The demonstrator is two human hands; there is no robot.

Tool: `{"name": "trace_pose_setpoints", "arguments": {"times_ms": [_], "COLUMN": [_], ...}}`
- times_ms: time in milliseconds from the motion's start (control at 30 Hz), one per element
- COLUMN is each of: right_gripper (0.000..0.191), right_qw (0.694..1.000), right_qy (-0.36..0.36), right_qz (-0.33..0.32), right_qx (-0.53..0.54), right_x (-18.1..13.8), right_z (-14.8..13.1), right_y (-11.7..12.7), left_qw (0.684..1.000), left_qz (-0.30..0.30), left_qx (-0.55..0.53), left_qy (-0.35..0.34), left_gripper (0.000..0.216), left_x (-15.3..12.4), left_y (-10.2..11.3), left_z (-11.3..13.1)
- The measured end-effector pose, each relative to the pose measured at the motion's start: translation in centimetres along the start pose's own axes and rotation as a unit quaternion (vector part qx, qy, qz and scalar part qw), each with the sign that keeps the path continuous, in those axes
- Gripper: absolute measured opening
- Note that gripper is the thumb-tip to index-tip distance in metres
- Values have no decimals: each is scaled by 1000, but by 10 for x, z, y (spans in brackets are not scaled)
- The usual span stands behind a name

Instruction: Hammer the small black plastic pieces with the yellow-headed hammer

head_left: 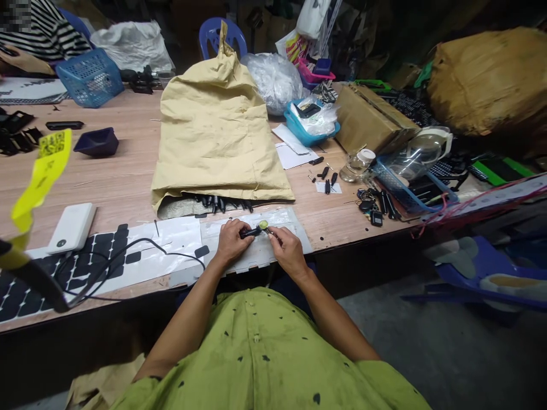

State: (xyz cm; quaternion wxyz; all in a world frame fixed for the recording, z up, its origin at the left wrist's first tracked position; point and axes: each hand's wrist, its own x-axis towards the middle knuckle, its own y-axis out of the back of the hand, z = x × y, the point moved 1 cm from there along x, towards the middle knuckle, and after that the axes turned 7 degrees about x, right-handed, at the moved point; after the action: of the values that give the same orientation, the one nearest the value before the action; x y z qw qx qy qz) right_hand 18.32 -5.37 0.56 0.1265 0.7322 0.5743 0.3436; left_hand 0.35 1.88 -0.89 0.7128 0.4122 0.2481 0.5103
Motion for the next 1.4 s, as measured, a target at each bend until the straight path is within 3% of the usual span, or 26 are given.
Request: {"name": "trace_pose_setpoints", "arguments": {"times_ms": [333,500,733,867,1233,1400], "right_gripper": [30,28,29,28,27,28], "right_qw": [1000,999,992,975,957,956], "right_qy": [9,11,-28,-32,-24,-28], "right_qz": [-19,-35,49,73,42,35], "right_qx": [21,3,-114,-206,-285,-289], "right_x": [1,-2,20,25,19,20], "right_z": [-13,-7,33,52,48,48], "right_y": [-4,-12,7,7,-2,-3], "left_qw": [1000,1000,1000,999,999,998], "left_qz": [7,3,-2,1,-1,-34], "left_qx": [1,0,-23,-47,-41,-31], "left_qy": [6,3,-6,7,18,-49], "left_gripper": [12,9,11,32,38,42], "left_x": [-1,-1,0,0,-2,-14], "left_y": [-1,-2,-4,-3,0,6], "left_z": [4,3,0,-2,-4,1]}}
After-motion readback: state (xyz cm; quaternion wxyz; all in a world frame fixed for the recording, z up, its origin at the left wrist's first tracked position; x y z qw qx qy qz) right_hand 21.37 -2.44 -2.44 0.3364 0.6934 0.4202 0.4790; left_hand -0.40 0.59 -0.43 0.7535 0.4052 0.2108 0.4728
